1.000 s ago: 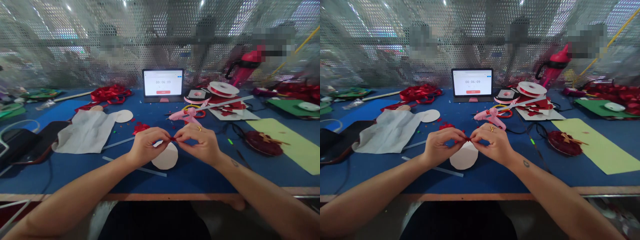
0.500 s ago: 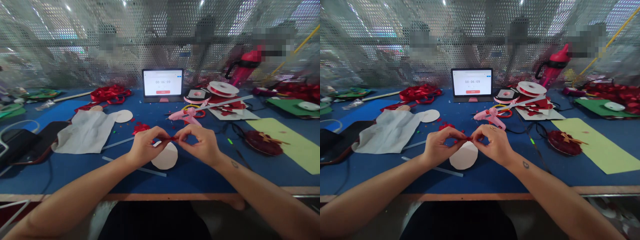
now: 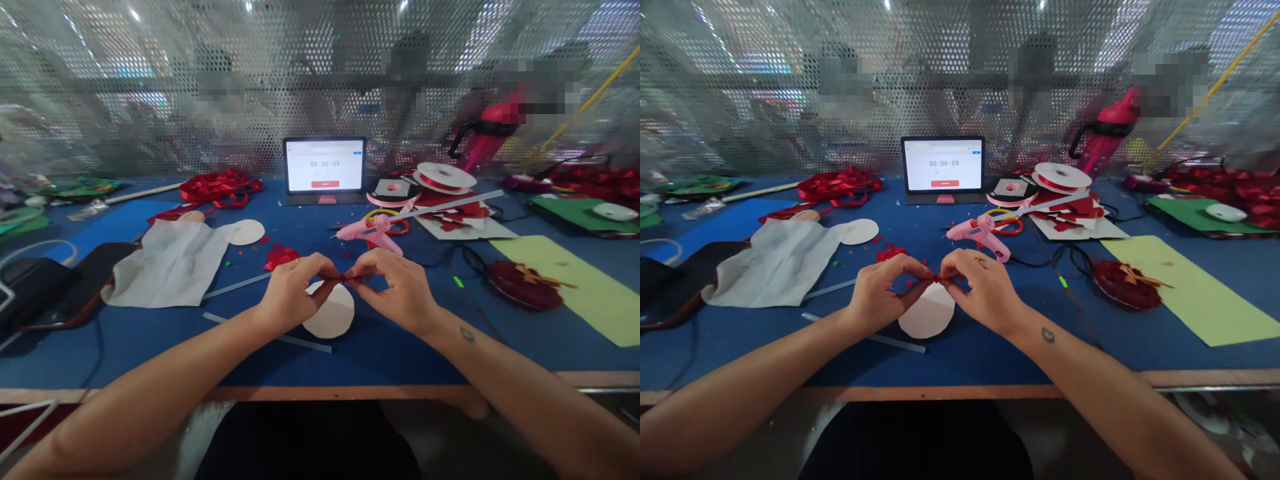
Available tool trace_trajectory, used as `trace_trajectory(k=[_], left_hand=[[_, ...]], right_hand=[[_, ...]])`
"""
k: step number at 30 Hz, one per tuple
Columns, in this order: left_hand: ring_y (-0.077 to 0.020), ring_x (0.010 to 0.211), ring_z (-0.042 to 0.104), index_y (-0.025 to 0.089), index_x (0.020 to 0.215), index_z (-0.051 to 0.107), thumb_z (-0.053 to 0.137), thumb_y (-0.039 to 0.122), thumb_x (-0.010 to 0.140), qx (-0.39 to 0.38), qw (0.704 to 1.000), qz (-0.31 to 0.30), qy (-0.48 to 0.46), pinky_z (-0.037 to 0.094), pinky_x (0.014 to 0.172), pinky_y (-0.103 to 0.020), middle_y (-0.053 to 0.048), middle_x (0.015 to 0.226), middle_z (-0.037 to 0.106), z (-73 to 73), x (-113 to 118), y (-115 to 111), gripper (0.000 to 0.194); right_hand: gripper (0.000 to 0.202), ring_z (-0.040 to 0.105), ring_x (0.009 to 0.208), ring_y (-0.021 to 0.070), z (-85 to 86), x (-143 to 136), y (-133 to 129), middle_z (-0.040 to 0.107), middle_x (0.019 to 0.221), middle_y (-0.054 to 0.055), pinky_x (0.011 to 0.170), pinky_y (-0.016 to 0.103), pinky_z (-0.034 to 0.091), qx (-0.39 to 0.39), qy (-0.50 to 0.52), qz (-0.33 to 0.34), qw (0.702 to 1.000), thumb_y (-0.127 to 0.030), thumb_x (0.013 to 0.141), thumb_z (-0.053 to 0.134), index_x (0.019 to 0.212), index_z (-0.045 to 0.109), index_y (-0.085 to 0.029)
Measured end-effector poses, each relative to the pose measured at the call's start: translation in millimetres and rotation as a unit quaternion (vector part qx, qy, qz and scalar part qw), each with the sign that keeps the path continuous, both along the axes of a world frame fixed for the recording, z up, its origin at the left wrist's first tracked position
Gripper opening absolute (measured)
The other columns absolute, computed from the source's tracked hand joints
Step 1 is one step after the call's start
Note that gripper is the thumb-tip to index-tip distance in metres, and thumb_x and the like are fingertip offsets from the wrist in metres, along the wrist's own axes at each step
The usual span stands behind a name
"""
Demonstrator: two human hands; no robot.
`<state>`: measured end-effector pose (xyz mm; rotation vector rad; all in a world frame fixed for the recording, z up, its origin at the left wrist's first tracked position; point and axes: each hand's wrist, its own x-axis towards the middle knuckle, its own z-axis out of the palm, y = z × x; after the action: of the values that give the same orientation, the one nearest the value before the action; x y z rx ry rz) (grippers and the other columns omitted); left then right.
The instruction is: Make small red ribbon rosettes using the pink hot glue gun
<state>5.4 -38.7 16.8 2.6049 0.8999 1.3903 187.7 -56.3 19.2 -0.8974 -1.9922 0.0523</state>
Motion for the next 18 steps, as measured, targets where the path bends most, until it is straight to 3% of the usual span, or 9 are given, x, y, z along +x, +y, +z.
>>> trace_trajectory(k=[7, 18], left_hand=[[-0.0075, 0.064, 0.062, 0.017, 0.079, 0.054, 0.060, 0.005, 0.070, 0.005, 1.000, -0.002, 0.024, 0.046, 0.060, -0.014, 0.004, 0.070, 0.064, 0.5, 0.1, 0.7, 0.016], [-0.0092, 0.064, 0.063, 0.018, 0.078, 0.053, 0.056, 0.008, 0.072, -0.039, 0.998, 0.002, 0.038, 0.046, 0.058, -0.017, 0.003, 0.069, 0.064, 0.0, 0.0, 0.2, 0.012]], right_hand=[[0.021, 0.058, 0.064, 0.0106, -0.3, -2.1, 1.4, 0.063, 0.071, -0.002, 0.059, 0.021, 0.048, 0.067, -0.047, -0.007, 0.997, -0.003, 0.072, 0.051, 0.081, 0.049, -0.023], [0.025, 0.061, 0.074, 0.0138, -2.0, -0.4, 2.9, 0.067, 0.079, 0.000, 0.065, 0.025, 0.049, 0.051, -0.087, -0.006, 0.995, -0.006, 0.079, 0.045, 0.094, 0.055, -0.023]])
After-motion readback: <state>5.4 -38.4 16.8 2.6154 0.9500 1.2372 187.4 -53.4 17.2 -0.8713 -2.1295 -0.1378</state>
